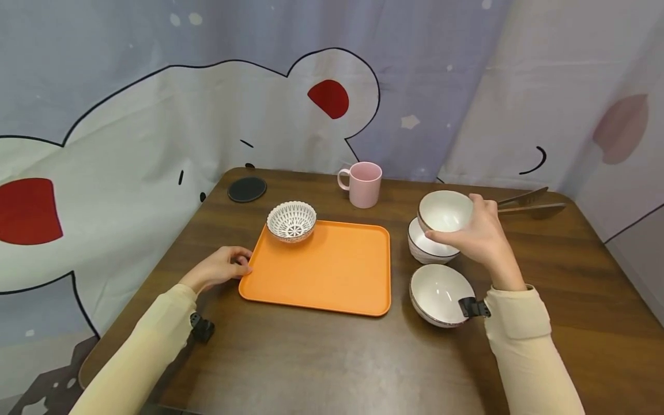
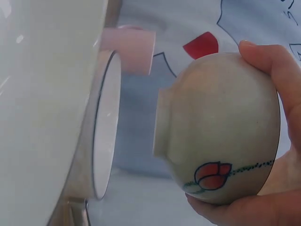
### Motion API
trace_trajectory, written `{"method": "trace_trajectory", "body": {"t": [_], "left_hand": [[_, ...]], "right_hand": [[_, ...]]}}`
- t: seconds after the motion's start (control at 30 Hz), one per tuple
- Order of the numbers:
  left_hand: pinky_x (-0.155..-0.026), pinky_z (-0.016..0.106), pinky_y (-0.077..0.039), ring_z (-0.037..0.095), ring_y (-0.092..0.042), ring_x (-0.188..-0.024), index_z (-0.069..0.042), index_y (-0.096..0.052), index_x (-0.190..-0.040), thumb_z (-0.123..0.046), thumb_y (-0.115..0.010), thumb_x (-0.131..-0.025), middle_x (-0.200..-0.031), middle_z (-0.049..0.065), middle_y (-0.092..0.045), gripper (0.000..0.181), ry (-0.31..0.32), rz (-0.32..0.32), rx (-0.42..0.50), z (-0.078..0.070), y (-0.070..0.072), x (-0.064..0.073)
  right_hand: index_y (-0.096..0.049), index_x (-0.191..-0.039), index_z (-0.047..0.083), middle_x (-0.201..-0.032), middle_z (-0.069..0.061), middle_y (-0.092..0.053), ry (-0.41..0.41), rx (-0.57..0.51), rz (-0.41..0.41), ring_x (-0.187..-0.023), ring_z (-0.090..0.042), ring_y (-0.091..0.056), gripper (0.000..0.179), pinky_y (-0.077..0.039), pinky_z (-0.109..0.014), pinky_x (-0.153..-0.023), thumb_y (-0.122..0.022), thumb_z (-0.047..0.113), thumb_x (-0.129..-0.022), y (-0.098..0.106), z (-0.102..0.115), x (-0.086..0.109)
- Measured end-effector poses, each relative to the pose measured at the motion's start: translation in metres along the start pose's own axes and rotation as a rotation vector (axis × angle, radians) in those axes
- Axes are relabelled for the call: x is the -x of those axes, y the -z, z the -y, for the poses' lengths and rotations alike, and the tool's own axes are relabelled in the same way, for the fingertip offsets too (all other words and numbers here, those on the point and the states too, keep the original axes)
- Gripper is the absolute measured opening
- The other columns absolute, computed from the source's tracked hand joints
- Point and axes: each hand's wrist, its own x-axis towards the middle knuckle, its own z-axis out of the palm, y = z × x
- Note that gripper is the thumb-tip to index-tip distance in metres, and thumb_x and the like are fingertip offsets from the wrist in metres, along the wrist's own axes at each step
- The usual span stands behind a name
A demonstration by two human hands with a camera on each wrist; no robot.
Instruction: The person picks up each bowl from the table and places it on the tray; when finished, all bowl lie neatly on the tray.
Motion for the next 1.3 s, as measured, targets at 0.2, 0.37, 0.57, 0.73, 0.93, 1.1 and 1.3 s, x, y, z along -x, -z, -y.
{"method": "trace_trajectory", "body": {"t": [0.2,0.37,0.57,0.73,0.93,1.1,1.3], "left_hand": [[-0.079,0.027,-0.05,0.02,-0.053,-0.089,0.007,-0.048,-0.13,-0.007,-0.059,-0.093,-0.096,0.01,-0.048,0.041,0.008,0.001,0.012,0.0,0.003,0.002],[-0.08,0.028,-0.049,0.02,-0.052,-0.09,0.007,-0.047,-0.13,-0.007,-0.059,-0.093,-0.095,0.009,-0.047,0.04,0.005,0.001,0.018,0.0,0.004,0.003],[-0.077,0.027,-0.05,0.02,-0.053,-0.087,0.007,-0.049,-0.129,-0.006,-0.059,-0.093,-0.096,0.011,-0.049,0.04,0.001,-0.008,0.013,0.003,0.003,0.002],[-0.077,0.028,-0.051,0.02,-0.054,-0.087,0.007,-0.049,-0.128,-0.006,-0.06,-0.092,-0.095,0.01,-0.049,0.04,0.0,-0.006,0.024,0.007,0.001,0.0],[-0.076,0.027,-0.051,0.02,-0.054,-0.086,0.007,-0.049,-0.129,-0.006,-0.06,-0.093,-0.096,0.011,-0.05,0.04,-0.004,-0.011,0.019,0.007,0.0,0.0],[-0.076,0.027,-0.05,0.02,-0.054,-0.086,0.007,-0.049,-0.129,-0.006,-0.059,-0.093,-0.095,0.011,-0.05,0.04,-0.003,-0.009,0.026,0.005,0.0,0.0],[-0.075,0.026,-0.049,0.02,-0.053,-0.085,0.007,-0.05,-0.129,-0.007,-0.061,-0.092,-0.097,0.011,-0.051,0.041,-0.012,-0.016,0.002,0.002,0.0,0.001]], "right_hand": [[-0.014,-0.153,0.0,-0.144,-0.035,-0.023,0.03,-0.028,0.003,-0.119,-0.047,-0.039,0.124,-0.039,-0.058,-0.092,-0.085,0.054,-0.067,-0.007,0.021,-0.008],[-0.017,-0.152,0.0,-0.143,-0.033,-0.026,0.053,-0.048,0.005,-0.117,-0.046,-0.043,0.122,-0.041,-0.056,-0.093,-0.086,0.051,-0.066,-0.015,0.035,-0.014],[-0.018,-0.152,0.0,-0.143,-0.032,-0.027,0.07,-0.046,0.025,-0.115,-0.046,-0.046,0.124,-0.042,-0.056,-0.094,-0.087,0.052,-0.064,-0.029,0.043,-0.017],[-0.018,-0.152,-0.002,-0.142,-0.031,-0.028,0.086,-0.053,0.031,-0.113,-0.045,-0.048,0.122,-0.044,-0.055,-0.093,-0.087,0.051,-0.065,-0.04,0.051,-0.019],[-0.019,-0.151,-0.002,-0.141,-0.031,-0.028,0.089,-0.067,0.05,-0.111,-0.045,-0.05,0.12,-0.046,-0.055,-0.092,-0.086,0.049,-0.065,-0.05,0.064,-0.025],[-0.019,-0.152,-0.001,-0.142,-0.03,-0.028,0.089,-0.086,0.079,-0.115,-0.044,-0.048,0.12,-0.044,-0.055,-0.096,-0.086,0.049,-0.066,-0.059,0.071,-0.028],[-0.018,-0.152,0.0,-0.144,-0.029,-0.027,0.091,-0.122,0.096,-0.116,-0.043,-0.047,0.12,-0.044,-0.054,-0.096,-0.086,0.048,-0.066,-0.07,0.077,-0.028]]}}
